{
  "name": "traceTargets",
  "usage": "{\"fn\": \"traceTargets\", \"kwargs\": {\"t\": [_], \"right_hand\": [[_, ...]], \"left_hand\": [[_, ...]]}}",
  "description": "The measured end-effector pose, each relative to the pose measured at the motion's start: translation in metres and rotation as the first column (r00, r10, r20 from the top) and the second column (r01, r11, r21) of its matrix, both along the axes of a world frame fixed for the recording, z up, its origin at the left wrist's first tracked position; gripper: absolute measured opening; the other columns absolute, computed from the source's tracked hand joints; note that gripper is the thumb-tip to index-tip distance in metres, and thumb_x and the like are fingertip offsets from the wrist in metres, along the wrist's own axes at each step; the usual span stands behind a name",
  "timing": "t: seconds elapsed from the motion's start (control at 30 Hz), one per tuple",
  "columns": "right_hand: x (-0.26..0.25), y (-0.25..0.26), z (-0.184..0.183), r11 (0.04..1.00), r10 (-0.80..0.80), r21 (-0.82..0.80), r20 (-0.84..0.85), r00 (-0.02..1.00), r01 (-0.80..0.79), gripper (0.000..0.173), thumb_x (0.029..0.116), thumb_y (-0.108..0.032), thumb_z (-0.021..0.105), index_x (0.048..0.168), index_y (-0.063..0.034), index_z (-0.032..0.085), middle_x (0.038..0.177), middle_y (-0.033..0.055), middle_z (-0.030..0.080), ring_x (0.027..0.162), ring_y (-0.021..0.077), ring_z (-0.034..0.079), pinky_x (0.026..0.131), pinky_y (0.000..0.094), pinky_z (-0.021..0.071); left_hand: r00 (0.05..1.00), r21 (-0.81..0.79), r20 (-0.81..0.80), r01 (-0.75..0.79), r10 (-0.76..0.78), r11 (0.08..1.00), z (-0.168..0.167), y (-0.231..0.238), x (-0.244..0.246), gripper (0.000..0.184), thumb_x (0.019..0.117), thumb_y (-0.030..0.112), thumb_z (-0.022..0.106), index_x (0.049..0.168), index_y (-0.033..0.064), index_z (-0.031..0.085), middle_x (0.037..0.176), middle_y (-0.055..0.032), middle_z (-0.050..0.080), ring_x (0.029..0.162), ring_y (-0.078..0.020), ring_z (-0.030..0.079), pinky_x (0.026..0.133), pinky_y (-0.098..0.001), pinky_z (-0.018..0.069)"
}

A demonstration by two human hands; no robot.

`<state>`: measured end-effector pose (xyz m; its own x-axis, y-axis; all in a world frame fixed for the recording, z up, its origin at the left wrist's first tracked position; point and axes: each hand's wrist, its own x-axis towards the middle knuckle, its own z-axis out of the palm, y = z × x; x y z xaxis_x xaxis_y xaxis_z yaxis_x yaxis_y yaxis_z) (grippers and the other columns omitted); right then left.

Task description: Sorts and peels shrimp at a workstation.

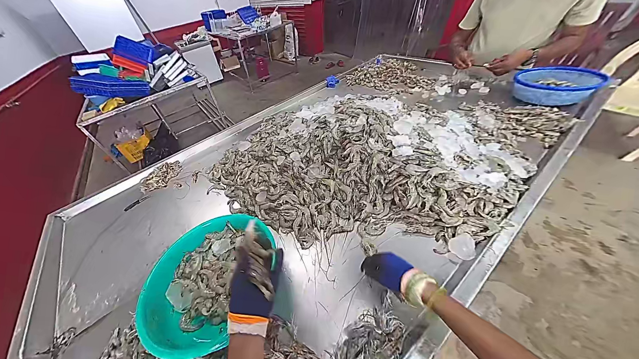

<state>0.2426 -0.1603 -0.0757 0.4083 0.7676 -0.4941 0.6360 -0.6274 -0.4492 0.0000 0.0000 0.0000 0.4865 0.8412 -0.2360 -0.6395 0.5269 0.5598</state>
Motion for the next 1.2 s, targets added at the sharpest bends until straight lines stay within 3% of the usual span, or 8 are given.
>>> {"fn": "traceTargets", "kwargs": {"t": [0.17, 0.27, 0.37, 0.63, 0.8, 1.0, 1.1, 1.2], "right_hand": [[0.01, 0.079, -0.031, 0.886, -0.44, -0.055, 0.209, 0.873, 0.46, 0.036, 0.103, -0.018, 0.055, 0.128, 0.0073, 0.063, 0.131, 0.0302, 0.064, 0.125, 0.0474, 0.061, 0.1, 0.0635, 0.0496], [-0.044, 0.077, -0.047, 0.957, -0.272, -0.062, 0.138, 0.952, 0.283, 0.035, 0.106, -0.009, 0.046, 0.138, 0.0011, 0.058, 0.133, 0.0303, 0.062, 0.123, 0.0497, 0.061, 0.099, 0.0637, 0.0505], [-0.094, 0.042, -0.025, 0.98, 0.086, -0.184, 0.071, 0.994, -0.071, 0.037, 0.1021, -0.016, 0.054, 0.138, -0.0058, 0.056, 0.124, 0.0271, 0.067, 0.113, 0.0482, 0.066, 0.09, 0.0666, 0.0524], [-0.116, -0.009, 0.023, 0.997, 0.072, 0.02, 0.192, 0.979, -0.078, 0.034, 0.1041, -0.025, 0.053, 0.125, -0.0008, 0.063, 0.125, 0.0233, 0.065, 0.115, 0.0427, 0.065, 0.093, 0.0597, 0.052], [-0.11, -0.021, -0.001, 0.939, 0.172, 0.202, 0.423, 0.89, -0.277, 0.033, 0.0932, -0.013, 0.066, 0.125, -0.0036, 0.069, 0.129, 0.0201, 0.066, 0.13, 0.0429, 0.056, 0.116, 0.0659, 0.0308], [-0.108, -0.022, -0.004, 0.967, 0.208, 0.063, 0.378, 0.902, -0.249, 0.018, 0.0942, -0.011, 0.065, 0.107, 0.0004, 0.071, 0.11, 0.0201, 0.071, 0.114, 0.0404, 0.063, 0.11, 0.059, 0.0387], [-0.065, -0.031, 0.0, 0.995, -0.044, 0.098, 0.374, 0.926, 0.008, 0.017, 0.0902, -0.004, 0.065, 0.104, 0.0016, 0.073, 0.109, 0.0258, 0.07, 0.112, 0.0466, 0.064, 0.1, 0.0629, 0.0454], [-0.004, -0.045, -0.027, 0.932, -0.35, 0.021, 0.309, 0.884, 0.361, 0.041, 0.0973, -0.022, 0.065, 0.13, 0.0024, 0.064, 0.137, 0.0308, 0.058, 0.129, 0.0514, 0.054, 0.103, 0.0685, 0.0428]], "left_hand": [[0.993, -0.079, 0.111, 0.04, -0.031, 0.996, -0.004, -0.017, -0.001, 0.076, 0.1087, 0.055, 0.007, 0.161, 0.0006, 0.014, 0.167, -0.0183, 0.024, 0.151, -0.0234, 0.033, 0.119, -0.0358, 0.0336], [0.911, 0.189, -0.31, 0.339, -0.272, 0.922, -0.065, -0.043, 0.006, 0.052, 0.1122, 0.024, 0.021, 0.157, -0.0013, 0.023, 0.161, -0.0214, 0.035, 0.143, -0.0302, 0.046, 0.111, -0.0467, 0.0442], [0.624, 0.474, -0.781, 0.619, -0.025, 0.626, -0.108, -0.063, 0.016, 0.047, 0.1021, 0.004, 0.054, 0.147, -0.0067, 0.047, 0.151, -0.0217, 0.051, 0.14, -0.0278, 0.051, 0.118, -0.0396, 0.0409], [0.175, 0.165, -0.984, 0.858, 0.025, 0.487, -0.074, -0.093, 0.034, 0.034, 0.109, 0.014, 0.044, 0.138, 0.0005, 0.057, 0.13, -0.0209, 0.066, 0.122, -0.0309, 0.064, 0.108, -0.0491, 0.0482], [0.236, 0.06, -0.915, 0.882, -0.327, 0.467, -0.079, -0.092, 0.027, 0.042, 0.1095, 0.006, 0.04, 0.15, -0.0049, 0.04, 0.142, -0.0279, 0.053, 0.124, -0.0343, 0.06, 0.103, -0.0492, 0.0517], [0.063, -0.017, -0.958, 0.961, -0.28, 0.275, -0.077, -0.094, 0.02, 0.034, 0.1108, 0.014, 0.039, 0.133, -0.0061, 0.055, 0.098, -0.0184, 0.062, 0.081, -0.0236, 0.058, 0.082, -0.0424, 0.0526], [0.114, 0.012, -0.941, 0.953, -0.32, 0.303, -0.07, -0.086, 0.009, 0.033, 0.1105, 0.013, 0.037, 0.128, -0.0061, 0.057, 0.084, -0.009, 0.057, 0.07, -0.0151, 0.054, 0.073, -0.0351, 0.0526], [0.316, 0.124, -0.842, 0.903, -0.437, 0.412, -0.08, -0.076, -0.009, 0.035, 0.1083, 0.009, 0.039, 0.138, -0.0068, 0.049, 0.093, -0.0083, 0.062, 0.078, -0.0115, 0.062, 0.079, -0.0316, 0.0572]]}}
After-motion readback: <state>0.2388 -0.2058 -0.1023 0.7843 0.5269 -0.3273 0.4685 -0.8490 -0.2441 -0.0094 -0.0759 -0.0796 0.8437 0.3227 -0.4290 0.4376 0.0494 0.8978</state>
